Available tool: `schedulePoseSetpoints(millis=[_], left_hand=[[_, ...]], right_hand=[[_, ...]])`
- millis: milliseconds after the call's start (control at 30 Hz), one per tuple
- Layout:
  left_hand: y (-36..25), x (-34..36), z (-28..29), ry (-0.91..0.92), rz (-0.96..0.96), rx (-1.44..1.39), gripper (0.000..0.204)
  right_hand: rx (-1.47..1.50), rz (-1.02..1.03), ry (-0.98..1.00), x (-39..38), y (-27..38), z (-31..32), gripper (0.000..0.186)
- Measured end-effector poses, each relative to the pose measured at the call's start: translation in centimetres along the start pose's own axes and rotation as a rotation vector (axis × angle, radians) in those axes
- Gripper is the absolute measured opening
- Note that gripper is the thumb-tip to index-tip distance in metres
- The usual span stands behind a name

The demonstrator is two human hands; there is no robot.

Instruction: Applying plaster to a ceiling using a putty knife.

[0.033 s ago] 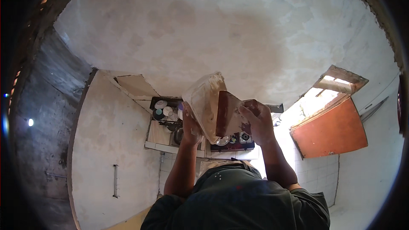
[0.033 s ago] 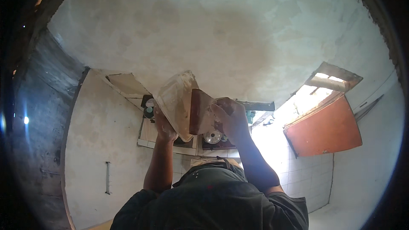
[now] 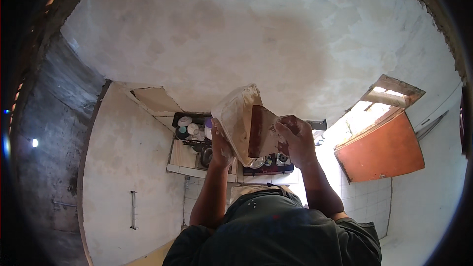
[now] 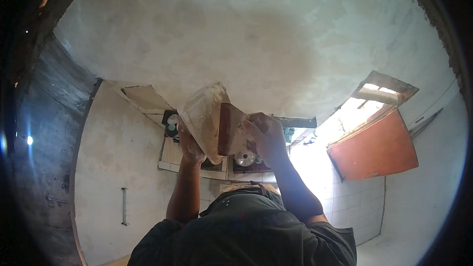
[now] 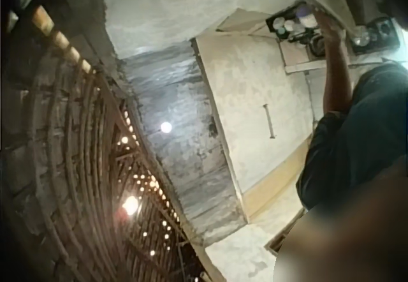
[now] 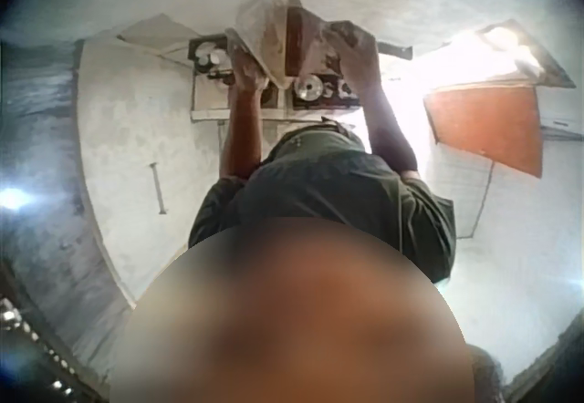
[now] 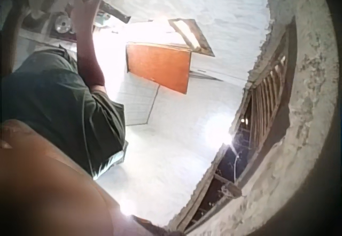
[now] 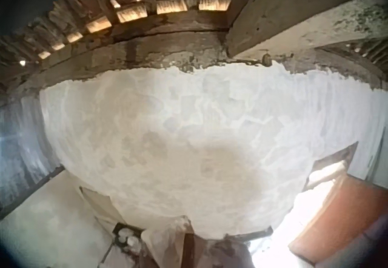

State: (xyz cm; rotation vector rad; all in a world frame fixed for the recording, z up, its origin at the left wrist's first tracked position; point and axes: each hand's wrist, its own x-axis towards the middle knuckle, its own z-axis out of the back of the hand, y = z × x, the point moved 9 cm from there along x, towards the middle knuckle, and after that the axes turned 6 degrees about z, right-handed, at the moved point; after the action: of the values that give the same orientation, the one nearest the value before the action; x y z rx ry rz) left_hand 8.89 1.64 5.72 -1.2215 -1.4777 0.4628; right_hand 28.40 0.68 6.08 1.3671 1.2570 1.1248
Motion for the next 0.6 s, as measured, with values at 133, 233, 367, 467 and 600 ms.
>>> schedulePoseSetpoints(millis=[133, 233, 367, 467, 600], left_hand=[[2.0, -0.7, -1.1, -0.012, 0.113, -0.089, 0.078], [1.9, -0.3, -2.9, 0.005, 0.148, -0.293, 0.082], [3.2, -0.8, -3.4, -0.053, 0.232, -0.215, 0.072], [3.9, -0.8, -3.6, -0.053, 0.255, -0.170, 0.070], [4.7, -1.4, -4.0, 0.044, 0.226, -0.007, 0.067]], right_hand=[[-0.004, -0.019, -0.017, -0.5, -0.1, 0.3, 0.013], [0.001, -0.077, -0.045, -0.9, -0.6, 0.8, 0.013], [0.016, -0.168, -0.045, -1.8, -1.4, 1.5, 0.017], [0.077, -0.027, -0.043, -1.6, -2.0, 1.6, 0.012], [0.149, -0.109, -0.063, -2.2, -2.4, 1.6, 0.011]])
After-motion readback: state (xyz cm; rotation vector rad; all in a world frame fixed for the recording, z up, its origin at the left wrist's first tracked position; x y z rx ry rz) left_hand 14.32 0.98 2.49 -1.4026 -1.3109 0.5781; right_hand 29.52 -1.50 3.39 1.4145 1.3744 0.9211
